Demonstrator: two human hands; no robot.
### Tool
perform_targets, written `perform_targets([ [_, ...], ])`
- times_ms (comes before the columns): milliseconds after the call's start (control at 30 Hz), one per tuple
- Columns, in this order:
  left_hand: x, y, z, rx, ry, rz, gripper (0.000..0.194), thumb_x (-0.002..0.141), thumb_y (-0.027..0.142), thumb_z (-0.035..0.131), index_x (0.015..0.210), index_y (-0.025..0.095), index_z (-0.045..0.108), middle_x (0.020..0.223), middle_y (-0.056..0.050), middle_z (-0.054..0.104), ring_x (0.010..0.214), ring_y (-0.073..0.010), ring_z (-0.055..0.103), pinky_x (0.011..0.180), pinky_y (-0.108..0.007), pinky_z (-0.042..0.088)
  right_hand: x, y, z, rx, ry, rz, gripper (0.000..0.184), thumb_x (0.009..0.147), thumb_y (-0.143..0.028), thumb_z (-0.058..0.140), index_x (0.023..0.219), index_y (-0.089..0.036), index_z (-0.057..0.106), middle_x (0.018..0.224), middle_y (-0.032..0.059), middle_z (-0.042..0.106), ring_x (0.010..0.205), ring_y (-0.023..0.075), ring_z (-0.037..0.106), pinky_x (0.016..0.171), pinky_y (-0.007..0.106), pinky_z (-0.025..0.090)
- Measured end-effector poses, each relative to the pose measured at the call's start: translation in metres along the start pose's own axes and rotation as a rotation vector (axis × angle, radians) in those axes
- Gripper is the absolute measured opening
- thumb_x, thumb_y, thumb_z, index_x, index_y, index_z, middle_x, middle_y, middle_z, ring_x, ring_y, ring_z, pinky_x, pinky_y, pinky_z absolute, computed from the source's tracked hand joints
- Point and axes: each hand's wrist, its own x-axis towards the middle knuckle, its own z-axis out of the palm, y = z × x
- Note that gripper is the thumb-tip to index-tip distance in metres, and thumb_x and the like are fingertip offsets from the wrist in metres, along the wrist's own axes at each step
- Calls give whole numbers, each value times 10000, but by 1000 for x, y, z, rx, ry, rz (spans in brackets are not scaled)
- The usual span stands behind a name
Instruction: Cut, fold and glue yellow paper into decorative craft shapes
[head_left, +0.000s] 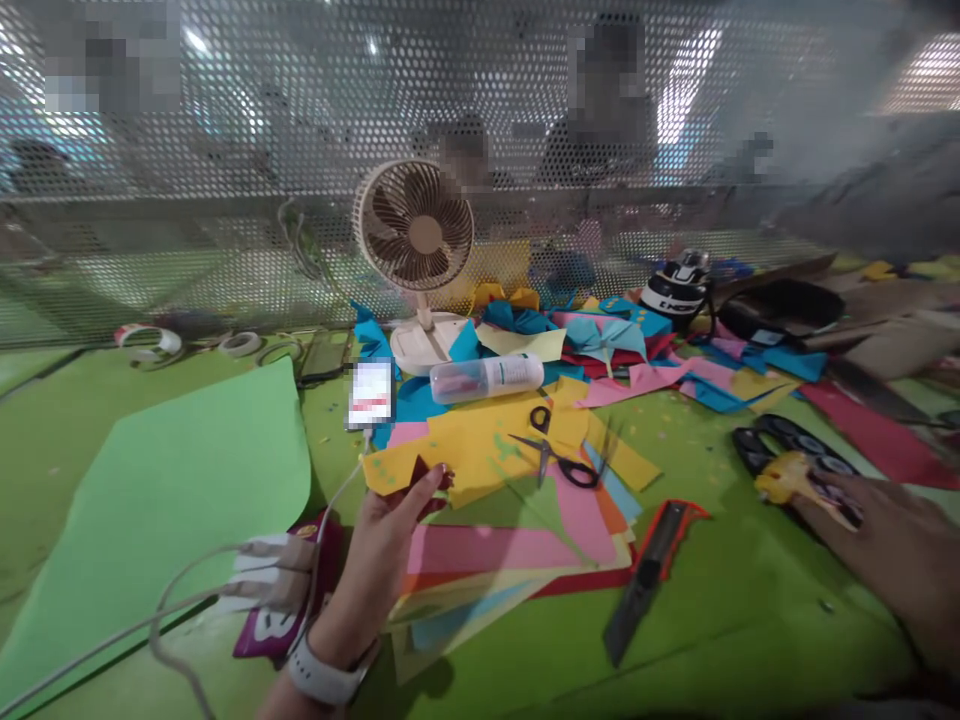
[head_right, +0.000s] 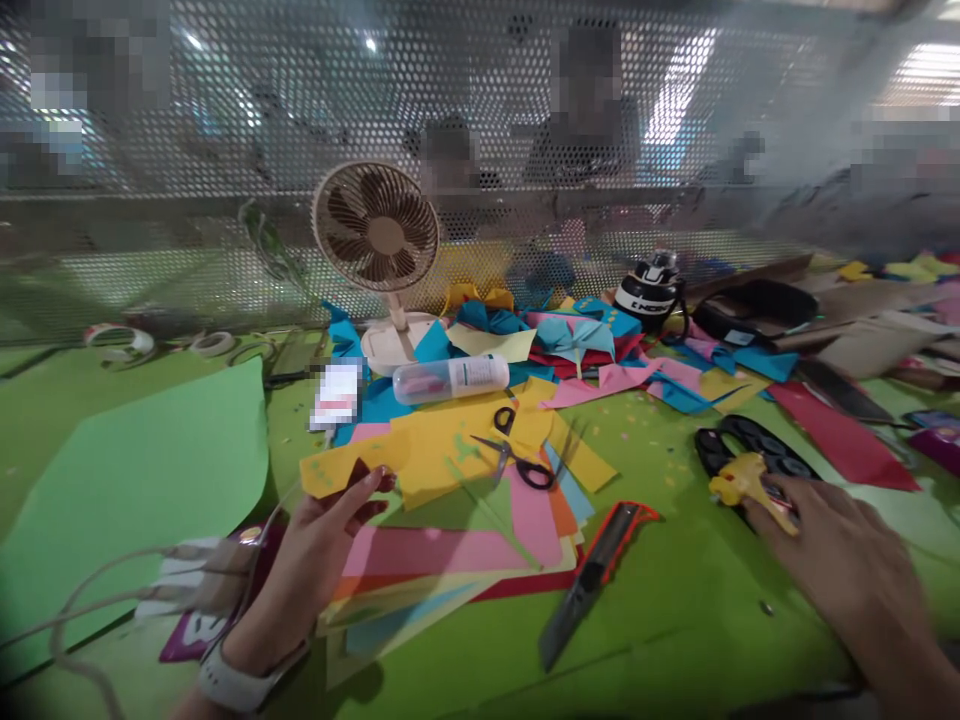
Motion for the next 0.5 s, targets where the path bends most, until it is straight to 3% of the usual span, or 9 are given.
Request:
perform_targets([
  [33, 0, 0, 0, 5, -5, -2, 255, 633, 271, 768, 841, 140, 699, 836, -69, 722, 756, -170, 656, 620, -237, 508, 5, -18, -4, -54, 23, 57, 292, 813, -415, 461, 967, -218, 613, 897, 196, 653, 801, 430, 614, 677, 558, 445],
  [100, 0, 0, 0, 9, -1, 2, 253, 630, 275, 769, 833, 142, 696, 829, -66, 723, 749, -173, 658, 616, -241, 507, 17, -58, -6, 47, -44, 1, 279, 852, -385, 420, 970, -216, 607, 988, 156, 647, 927, 382, 604, 771, 489, 463],
  [233, 2, 1, 0, -4, 35, 17, 267, 602, 276, 784, 817, 149, 689, 798, -54, 721, 718, -170, 660, 592, -237, 503, 48, -125, 9, 278, -242, -272, 215, 890, -310, 423, 951, -222, 610, 965, 67, 662, 904, 233, 623, 784, 365, 489],
  [300, 3, 1, -1, -6, 43, 17, 274, 594, 272, 789, 813, 146, 685, 794, -53, 718, 716, -171, 661, 589, -235, 504, 64, -140, 19, 253, -274, -409, 232, 893, -226, 399, 985, -213, 611, 963, 68, 660, 911, 216, 612, 801, 364, 478],
  [500, 6, -3, -6, -9, 18, 23, 263, 624, 282, 775, 836, 153, 688, 821, -56, 722, 748, -180, 667, 608, -236, 516, 94, -150, 34, 48, -345, -581, 296, 810, -63, 411, 1021, -157, 597, 976, 101, 626, 915, 223, 579, 787, 356, 460],
])
